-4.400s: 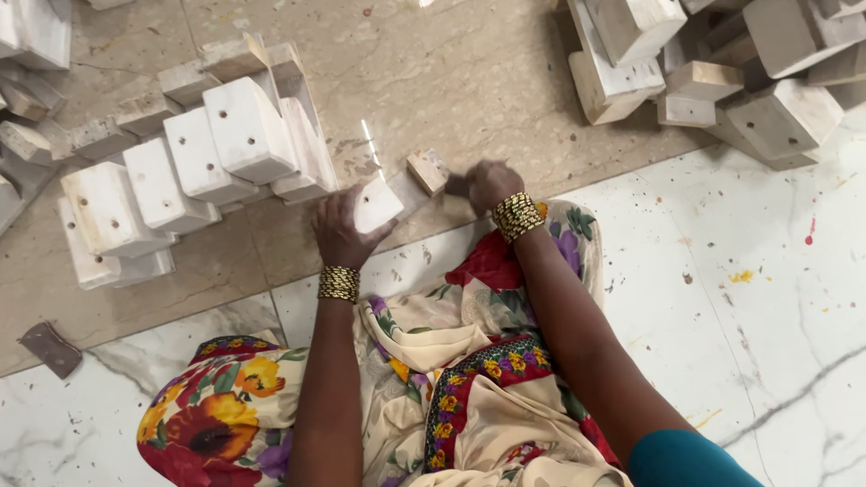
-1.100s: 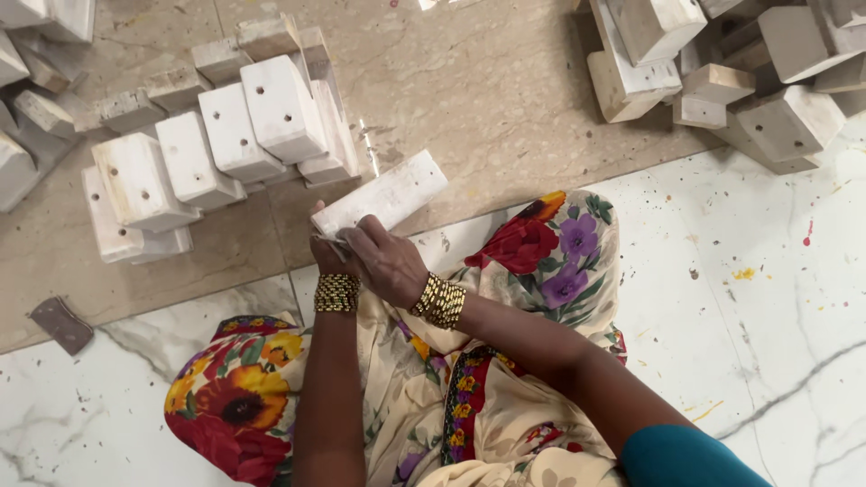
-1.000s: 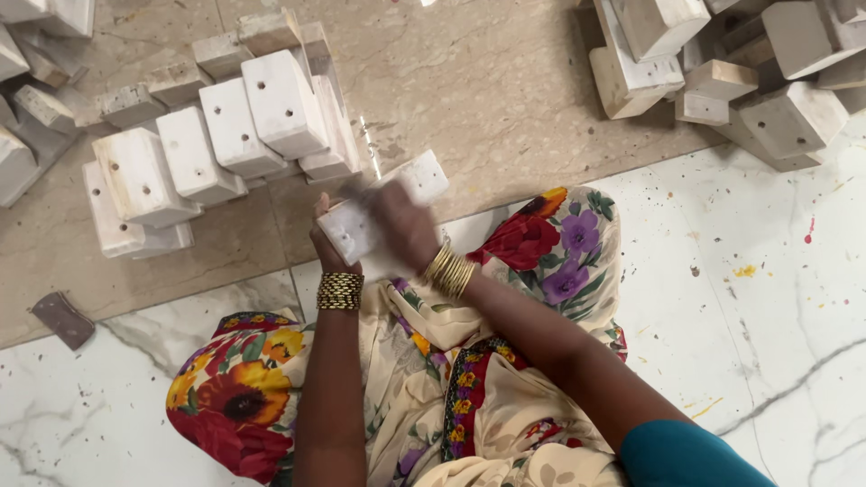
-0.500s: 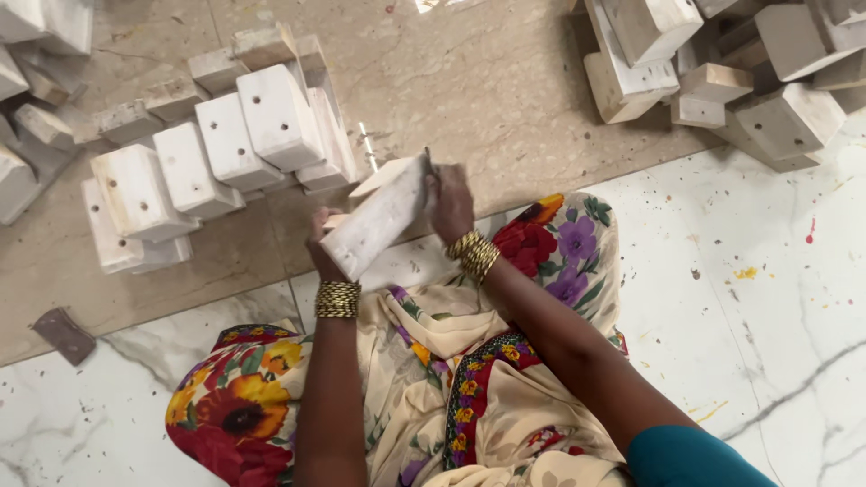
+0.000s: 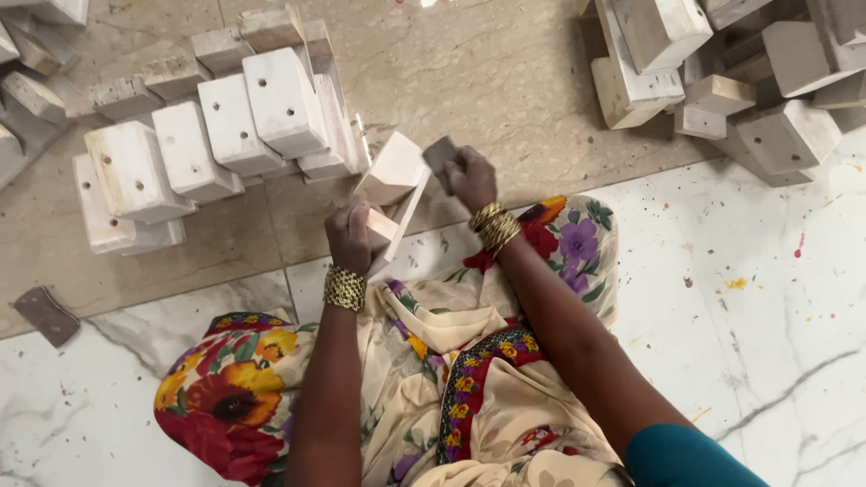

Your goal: The person sits on the floor and sands white rectangular blocks one at a time using a small abrasive pad, rubbing the surfaces and edges, then sets each finished block aside with a group of completed blocks.

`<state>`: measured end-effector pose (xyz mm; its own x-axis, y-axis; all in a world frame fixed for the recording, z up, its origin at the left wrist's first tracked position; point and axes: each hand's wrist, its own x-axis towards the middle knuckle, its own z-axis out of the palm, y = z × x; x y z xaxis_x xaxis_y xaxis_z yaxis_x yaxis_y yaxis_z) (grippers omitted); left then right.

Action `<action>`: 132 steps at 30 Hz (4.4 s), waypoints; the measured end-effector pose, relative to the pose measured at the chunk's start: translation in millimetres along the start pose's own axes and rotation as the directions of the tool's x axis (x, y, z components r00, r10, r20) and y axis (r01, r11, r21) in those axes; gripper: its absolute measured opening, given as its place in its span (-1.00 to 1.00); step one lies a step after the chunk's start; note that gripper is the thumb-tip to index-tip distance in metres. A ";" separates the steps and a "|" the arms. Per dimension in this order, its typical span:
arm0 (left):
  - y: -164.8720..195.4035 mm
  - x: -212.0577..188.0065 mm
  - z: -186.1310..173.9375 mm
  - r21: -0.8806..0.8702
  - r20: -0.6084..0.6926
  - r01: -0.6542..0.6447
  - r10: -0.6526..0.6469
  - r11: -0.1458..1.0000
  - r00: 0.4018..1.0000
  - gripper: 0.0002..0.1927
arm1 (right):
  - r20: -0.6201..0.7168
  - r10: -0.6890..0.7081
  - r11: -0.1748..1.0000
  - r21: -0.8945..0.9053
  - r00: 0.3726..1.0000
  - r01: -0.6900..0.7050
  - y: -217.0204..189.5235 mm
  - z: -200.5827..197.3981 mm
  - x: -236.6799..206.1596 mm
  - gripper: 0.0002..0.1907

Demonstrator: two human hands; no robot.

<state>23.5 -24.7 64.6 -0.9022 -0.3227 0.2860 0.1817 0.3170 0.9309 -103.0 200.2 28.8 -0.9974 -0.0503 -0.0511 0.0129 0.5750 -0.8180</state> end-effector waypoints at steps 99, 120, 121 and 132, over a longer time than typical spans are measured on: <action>-92.1 -37.7 16.4 -0.282 0.049 0.364 -0.365 0.888 0.930 -0.40 | -0.128 0.181 0.966 0.207 0.975 -0.152 -7.7 0.3 -31.6 -0.86; -67.8 -16.7 25.2 -0.767 0.011 0.365 -0.557 0.528 0.830 -0.25 | -0.006 -0.241 0.968 -0.081 0.971 0.239 -36.3 -25.5 -57.2 -0.74; -60.2 -15.6 26.5 -0.785 0.036 0.384 -0.583 0.486 0.812 -0.25 | -0.034 -0.412 0.904 -0.138 0.911 0.404 -46.0 -20.8 -69.1 -0.78; -3.4 17.6 -30.5 -0.383 0.270 0.590 -0.525 0.711 0.807 -0.44 | 0.061 -0.648 0.720 -0.278 0.760 0.636 -70.3 18.5 -120.9 -0.81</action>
<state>18.9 -58.7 73.4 -0.9292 -0.1862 -0.3192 -0.2538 -0.3063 0.9175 18.0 150.7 81.9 -0.7617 -0.4600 0.4563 -0.6446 0.6092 -0.4619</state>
